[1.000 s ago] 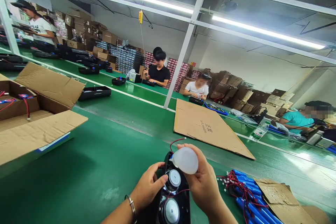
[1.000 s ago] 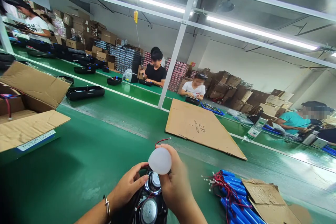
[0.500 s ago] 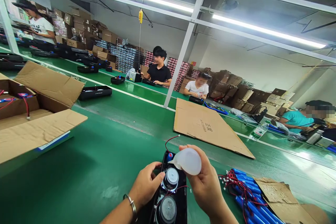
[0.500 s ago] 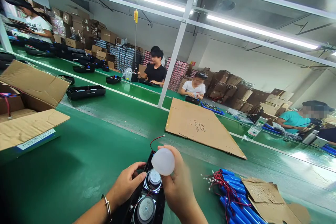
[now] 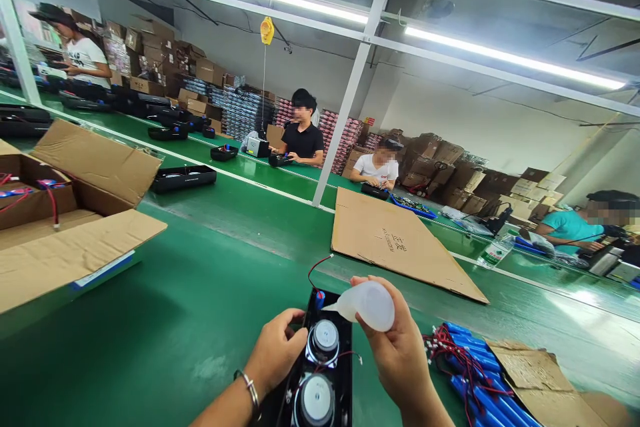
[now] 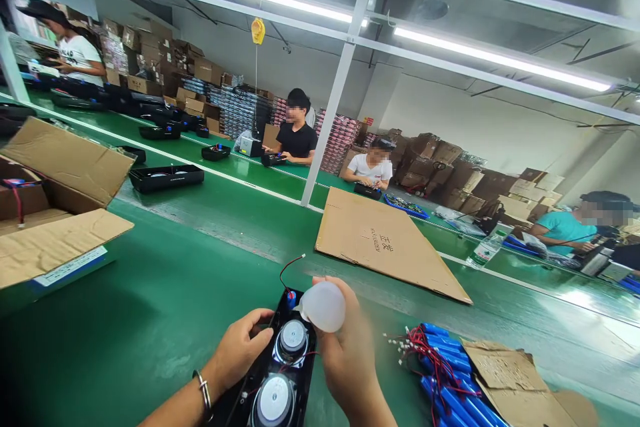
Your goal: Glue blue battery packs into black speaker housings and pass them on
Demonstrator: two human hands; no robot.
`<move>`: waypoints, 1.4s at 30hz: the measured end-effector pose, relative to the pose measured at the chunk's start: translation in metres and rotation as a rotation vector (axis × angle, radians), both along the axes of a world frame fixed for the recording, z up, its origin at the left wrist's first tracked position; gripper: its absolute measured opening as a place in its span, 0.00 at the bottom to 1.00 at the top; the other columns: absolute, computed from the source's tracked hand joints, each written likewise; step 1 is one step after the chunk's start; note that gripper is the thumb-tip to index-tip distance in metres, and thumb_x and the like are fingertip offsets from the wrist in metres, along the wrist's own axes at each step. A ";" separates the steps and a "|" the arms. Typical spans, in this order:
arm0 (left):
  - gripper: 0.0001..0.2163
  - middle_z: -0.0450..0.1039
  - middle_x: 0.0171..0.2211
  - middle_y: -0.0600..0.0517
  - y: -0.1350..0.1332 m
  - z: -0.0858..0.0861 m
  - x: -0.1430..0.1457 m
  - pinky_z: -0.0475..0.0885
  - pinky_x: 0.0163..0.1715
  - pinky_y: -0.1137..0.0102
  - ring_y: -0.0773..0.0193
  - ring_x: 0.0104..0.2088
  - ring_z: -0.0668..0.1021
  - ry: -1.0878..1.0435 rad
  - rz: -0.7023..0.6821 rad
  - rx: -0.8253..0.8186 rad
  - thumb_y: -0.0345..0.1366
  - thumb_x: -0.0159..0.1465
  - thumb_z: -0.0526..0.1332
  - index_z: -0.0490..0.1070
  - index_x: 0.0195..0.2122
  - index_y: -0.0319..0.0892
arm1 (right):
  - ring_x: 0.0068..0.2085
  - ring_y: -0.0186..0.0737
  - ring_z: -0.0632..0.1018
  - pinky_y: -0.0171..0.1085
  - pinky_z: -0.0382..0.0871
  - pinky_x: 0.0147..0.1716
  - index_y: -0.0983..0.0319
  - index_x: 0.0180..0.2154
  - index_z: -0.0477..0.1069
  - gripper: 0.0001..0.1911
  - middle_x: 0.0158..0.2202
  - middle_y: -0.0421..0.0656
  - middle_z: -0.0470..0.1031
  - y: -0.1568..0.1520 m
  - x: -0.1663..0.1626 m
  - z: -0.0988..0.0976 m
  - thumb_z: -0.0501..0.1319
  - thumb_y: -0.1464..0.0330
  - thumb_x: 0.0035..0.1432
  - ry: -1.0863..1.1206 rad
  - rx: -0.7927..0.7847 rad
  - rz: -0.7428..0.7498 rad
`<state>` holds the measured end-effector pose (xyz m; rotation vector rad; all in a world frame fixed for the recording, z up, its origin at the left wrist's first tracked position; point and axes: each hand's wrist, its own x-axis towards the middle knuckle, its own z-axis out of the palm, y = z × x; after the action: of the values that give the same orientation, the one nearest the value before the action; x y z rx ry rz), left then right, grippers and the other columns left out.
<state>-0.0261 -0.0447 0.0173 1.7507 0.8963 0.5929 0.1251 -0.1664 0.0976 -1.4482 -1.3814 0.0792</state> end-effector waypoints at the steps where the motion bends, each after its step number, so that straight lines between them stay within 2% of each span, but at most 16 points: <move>1: 0.18 0.74 0.35 0.49 0.001 -0.001 0.000 0.67 0.35 0.68 0.61 0.32 0.74 0.000 0.002 -0.003 0.38 0.54 0.52 0.69 0.44 0.37 | 0.51 0.43 0.67 0.43 0.64 0.50 0.56 0.54 0.58 0.19 0.52 0.46 0.65 0.000 0.002 -0.002 0.55 0.63 0.62 0.007 0.005 0.002; 18: 0.18 0.74 0.29 0.50 0.002 -0.004 0.001 0.67 0.30 0.70 0.61 0.29 0.74 0.013 0.015 -0.003 0.38 0.54 0.52 0.69 0.44 0.37 | 0.50 0.45 0.70 0.45 0.67 0.49 0.61 0.53 0.59 0.22 0.50 0.50 0.68 0.007 0.011 -0.010 0.58 0.62 0.59 0.147 0.108 -0.040; 23: 0.19 0.75 0.30 0.50 0.002 -0.002 0.001 0.68 0.31 0.70 0.60 0.31 0.75 0.006 0.008 0.003 0.40 0.55 0.53 0.69 0.44 0.37 | 0.51 0.45 0.69 0.47 0.65 0.51 0.60 0.54 0.57 0.23 0.51 0.51 0.67 0.008 0.018 -0.014 0.58 0.61 0.59 0.201 0.085 -0.019; 26: 0.20 0.75 0.36 0.48 0.002 0.001 -0.002 0.69 0.36 0.68 0.59 0.35 0.76 0.011 -0.041 0.005 0.44 0.55 0.53 0.68 0.45 0.37 | 0.51 0.46 0.69 0.48 0.64 0.51 0.60 0.54 0.55 0.25 0.50 0.51 0.67 -0.002 0.022 -0.011 0.60 0.61 0.58 0.298 0.098 -0.022; 29: 0.25 0.72 0.45 0.46 0.004 0.003 -0.005 0.68 0.44 0.66 0.57 0.42 0.75 0.040 -0.091 0.009 0.51 0.55 0.52 0.65 0.47 0.38 | 0.49 0.47 0.70 0.47 0.68 0.46 0.61 0.54 0.54 0.27 0.50 0.52 0.67 -0.026 0.035 -0.005 0.60 0.60 0.58 0.471 0.220 -0.073; 33: 0.29 0.70 0.49 0.48 0.012 -0.001 -0.004 0.68 0.47 0.67 0.55 0.47 0.73 0.107 -0.102 -0.027 0.57 0.54 0.50 0.63 0.50 0.41 | 0.41 0.46 0.74 0.41 0.74 0.31 0.61 0.51 0.58 0.20 0.41 0.49 0.71 -0.092 0.087 -0.013 0.52 0.57 0.62 0.580 0.442 -0.334; 35: 0.31 0.69 0.50 0.49 0.014 -0.002 -0.002 0.69 0.46 0.67 0.55 0.46 0.74 0.148 -0.117 -0.048 0.59 0.53 0.49 0.62 0.51 0.43 | 0.35 0.44 0.76 0.37 0.71 0.20 0.57 0.49 0.59 0.16 0.35 0.46 0.71 -0.139 0.124 -0.028 0.50 0.58 0.63 0.509 0.539 -0.542; 36: 0.31 0.69 0.50 0.49 0.014 -0.003 -0.002 0.70 0.45 0.68 0.56 0.45 0.74 0.163 -0.126 -0.060 0.60 0.54 0.49 0.61 0.51 0.43 | 0.30 0.41 0.75 0.35 0.69 0.16 0.54 0.48 0.59 0.13 0.34 0.44 0.71 -0.162 0.141 -0.038 0.53 0.59 0.62 0.442 0.611 -0.695; 37: 0.32 0.69 0.51 0.49 0.014 -0.003 -0.002 0.70 0.44 0.69 0.57 0.45 0.75 0.172 -0.134 -0.073 0.60 0.54 0.48 0.60 0.52 0.44 | 0.25 0.38 0.73 0.33 0.66 0.12 0.49 0.47 0.57 0.12 0.35 0.41 0.70 -0.185 0.157 -0.048 0.54 0.60 0.62 0.409 0.671 -0.785; 39: 0.31 0.68 0.52 0.50 0.014 -0.005 -0.003 0.70 0.44 0.70 0.58 0.46 0.74 0.179 -0.138 -0.088 0.60 0.55 0.47 0.58 0.53 0.45 | 0.18 0.34 0.70 0.31 0.63 0.08 0.44 0.45 0.54 0.12 0.32 0.38 0.68 -0.223 0.181 -0.071 0.55 0.62 0.62 0.363 0.730 -0.902; 42: 0.31 0.67 0.52 0.51 0.015 -0.007 -0.002 0.71 0.43 0.71 0.59 0.46 0.74 0.200 -0.122 -0.098 0.61 0.56 0.46 0.57 0.54 0.46 | 0.16 0.37 0.70 0.33 0.66 0.08 0.46 0.39 0.53 0.11 0.26 0.35 0.66 -0.255 0.195 -0.100 0.57 0.63 0.61 0.286 0.718 -0.979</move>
<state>-0.0286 -0.0294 0.0103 1.7824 0.9317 0.2923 0.3206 -0.4219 -0.0027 -1.2630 -0.2891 -0.7338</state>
